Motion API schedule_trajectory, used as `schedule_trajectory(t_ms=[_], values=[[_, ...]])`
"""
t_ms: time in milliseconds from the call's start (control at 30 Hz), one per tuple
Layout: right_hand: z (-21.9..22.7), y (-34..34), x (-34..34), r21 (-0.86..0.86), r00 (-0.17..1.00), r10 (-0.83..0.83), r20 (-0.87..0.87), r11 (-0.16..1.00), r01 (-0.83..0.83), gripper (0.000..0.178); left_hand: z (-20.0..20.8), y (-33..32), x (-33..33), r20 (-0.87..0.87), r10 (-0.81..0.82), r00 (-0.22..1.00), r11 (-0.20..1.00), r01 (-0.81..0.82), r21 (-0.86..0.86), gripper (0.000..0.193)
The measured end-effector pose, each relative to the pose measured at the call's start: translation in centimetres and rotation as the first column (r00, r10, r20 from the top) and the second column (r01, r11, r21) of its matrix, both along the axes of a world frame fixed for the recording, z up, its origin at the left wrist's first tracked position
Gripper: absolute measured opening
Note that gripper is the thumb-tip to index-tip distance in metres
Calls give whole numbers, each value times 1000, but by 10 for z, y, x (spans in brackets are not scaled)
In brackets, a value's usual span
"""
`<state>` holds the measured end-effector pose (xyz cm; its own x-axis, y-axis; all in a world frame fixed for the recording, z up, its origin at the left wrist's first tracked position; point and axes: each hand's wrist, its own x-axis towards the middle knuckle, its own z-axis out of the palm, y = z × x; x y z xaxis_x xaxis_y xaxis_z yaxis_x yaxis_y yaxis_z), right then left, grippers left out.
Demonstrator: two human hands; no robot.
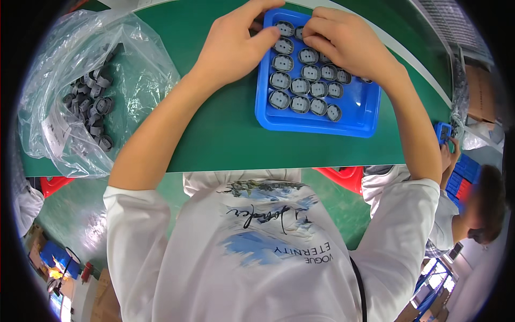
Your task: Sorting small electronic components from a plastic bag into a blue component tray.
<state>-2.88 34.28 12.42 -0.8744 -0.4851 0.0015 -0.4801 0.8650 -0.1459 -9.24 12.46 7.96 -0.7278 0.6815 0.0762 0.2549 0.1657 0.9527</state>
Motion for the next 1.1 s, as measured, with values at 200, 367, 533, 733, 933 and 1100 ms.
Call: schedule_trajectory(t_ms=[200,367,533,733,933,1100], values=[[-35,18,-6,-493,868,193,-458,757,-428,17,-11,7,2,-253,-54,966,996,72,59,60],[-1,0,33,-178,998,-70,1,982,69,13,-12,12,2,-201,-6,980,1000,2,-19,59],[-5,-5,37,-178,995,-86,40,980,92,14,-8,14,5,-193,58,980,997,-66,-35,54],[-8,-4,26,-173,999,-47,27,983,51,13,-8,14,3,-188,62,980,997,-72,-43,54],[-8,-6,21,-178,999,19,26,984,-15,14,0,12,2,-148,17,989,998,-26,-55,56],[-8,-8,20,-182,999,28,30,983,-22,15,-3,11,1,-176,15,984,998,-25,-53,57]])
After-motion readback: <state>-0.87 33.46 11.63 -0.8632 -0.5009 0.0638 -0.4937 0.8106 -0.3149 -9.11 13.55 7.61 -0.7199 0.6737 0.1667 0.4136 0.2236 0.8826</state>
